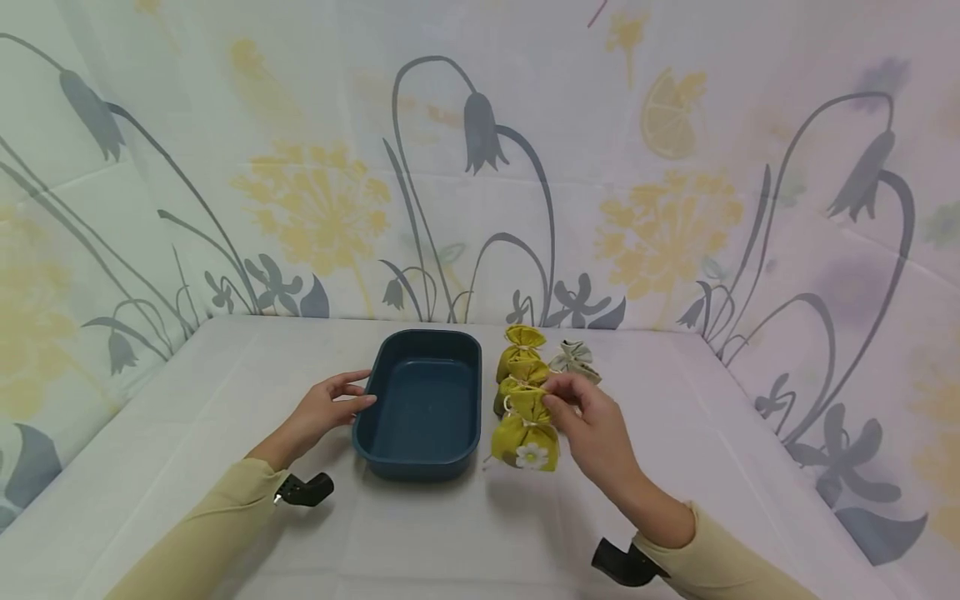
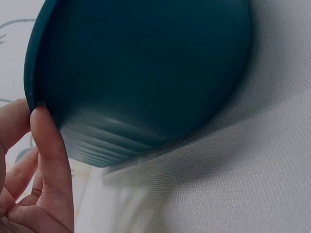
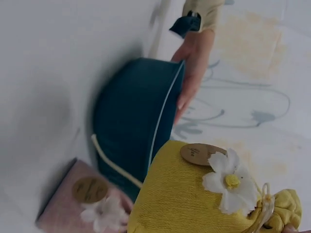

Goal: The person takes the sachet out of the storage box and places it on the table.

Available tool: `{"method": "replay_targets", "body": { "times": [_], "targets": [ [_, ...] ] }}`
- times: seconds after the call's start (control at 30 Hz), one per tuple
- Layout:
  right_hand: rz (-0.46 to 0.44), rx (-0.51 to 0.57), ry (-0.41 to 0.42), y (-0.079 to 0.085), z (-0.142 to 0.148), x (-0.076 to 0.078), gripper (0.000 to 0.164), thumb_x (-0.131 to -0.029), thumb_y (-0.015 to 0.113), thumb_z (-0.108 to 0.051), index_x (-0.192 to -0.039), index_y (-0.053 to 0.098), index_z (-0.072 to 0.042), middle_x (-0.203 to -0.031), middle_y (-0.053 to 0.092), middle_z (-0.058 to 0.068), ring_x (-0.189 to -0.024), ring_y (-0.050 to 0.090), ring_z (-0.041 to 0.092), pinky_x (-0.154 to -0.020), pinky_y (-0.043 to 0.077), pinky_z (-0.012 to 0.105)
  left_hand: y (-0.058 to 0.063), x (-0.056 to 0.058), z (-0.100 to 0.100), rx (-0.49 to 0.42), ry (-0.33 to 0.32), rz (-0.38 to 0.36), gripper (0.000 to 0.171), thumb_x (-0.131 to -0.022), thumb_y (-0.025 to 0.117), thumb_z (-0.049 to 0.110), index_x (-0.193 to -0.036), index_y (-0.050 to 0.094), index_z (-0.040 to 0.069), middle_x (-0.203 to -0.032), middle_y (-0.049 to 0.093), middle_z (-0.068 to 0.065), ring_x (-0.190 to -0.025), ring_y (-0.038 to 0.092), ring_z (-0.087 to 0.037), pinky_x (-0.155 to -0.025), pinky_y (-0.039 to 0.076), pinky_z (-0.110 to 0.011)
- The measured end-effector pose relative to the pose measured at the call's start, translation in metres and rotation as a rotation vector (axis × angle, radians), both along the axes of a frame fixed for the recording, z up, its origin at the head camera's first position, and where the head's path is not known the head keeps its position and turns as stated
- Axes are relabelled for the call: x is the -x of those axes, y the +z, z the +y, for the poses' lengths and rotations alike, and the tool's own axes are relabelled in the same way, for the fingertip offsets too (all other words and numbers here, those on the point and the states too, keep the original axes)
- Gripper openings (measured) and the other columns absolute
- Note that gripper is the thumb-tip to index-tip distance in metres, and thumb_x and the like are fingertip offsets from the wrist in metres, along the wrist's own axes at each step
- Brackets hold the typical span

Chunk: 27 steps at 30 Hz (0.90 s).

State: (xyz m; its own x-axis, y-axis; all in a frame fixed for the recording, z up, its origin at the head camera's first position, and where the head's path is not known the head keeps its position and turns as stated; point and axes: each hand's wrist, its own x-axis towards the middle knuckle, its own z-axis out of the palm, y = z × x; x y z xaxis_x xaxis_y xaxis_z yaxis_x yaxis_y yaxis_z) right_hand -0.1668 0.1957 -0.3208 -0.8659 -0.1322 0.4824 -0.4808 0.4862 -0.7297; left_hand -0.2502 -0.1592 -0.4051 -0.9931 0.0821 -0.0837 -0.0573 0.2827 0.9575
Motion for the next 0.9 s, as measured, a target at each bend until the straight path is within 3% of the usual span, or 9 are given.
{"method": "replay_targets", "body": {
  "times": [0.5,0.9],
  "targets": [
    [0.017,-0.072,-0.139,-0.015,0.048,0.003,0.008,-0.091,0.057,0.001,-0.099,0.06,0.002,-0.083,0.06,0.002,-0.075,0.054,0.001,-0.064,0.045,0.012,-0.001,0.002,0.001,0.016,0.012,-0.008,0.058,-0.084,0.071,0.023,-0.136,0.048,0.011,-0.111,0.054,-0.014,-0.075,0.059,-0.018,-0.07,0.052,-0.029],
    [0.047,-0.039,-0.08,-0.035,0.068,0.023,0.007,-0.091,0.055,0.005,-0.097,0.059,0.005,-0.081,0.059,-0.005,-0.074,0.054,0.0,-0.063,0.045,0.012,-0.002,0.002,-0.001,0.019,0.021,-0.013,0.059,-0.083,0.072,0.025,-0.136,0.048,0.014,-0.11,0.055,-0.013,-0.075,0.059,-0.02,-0.071,0.052,-0.029]
  ]
}}
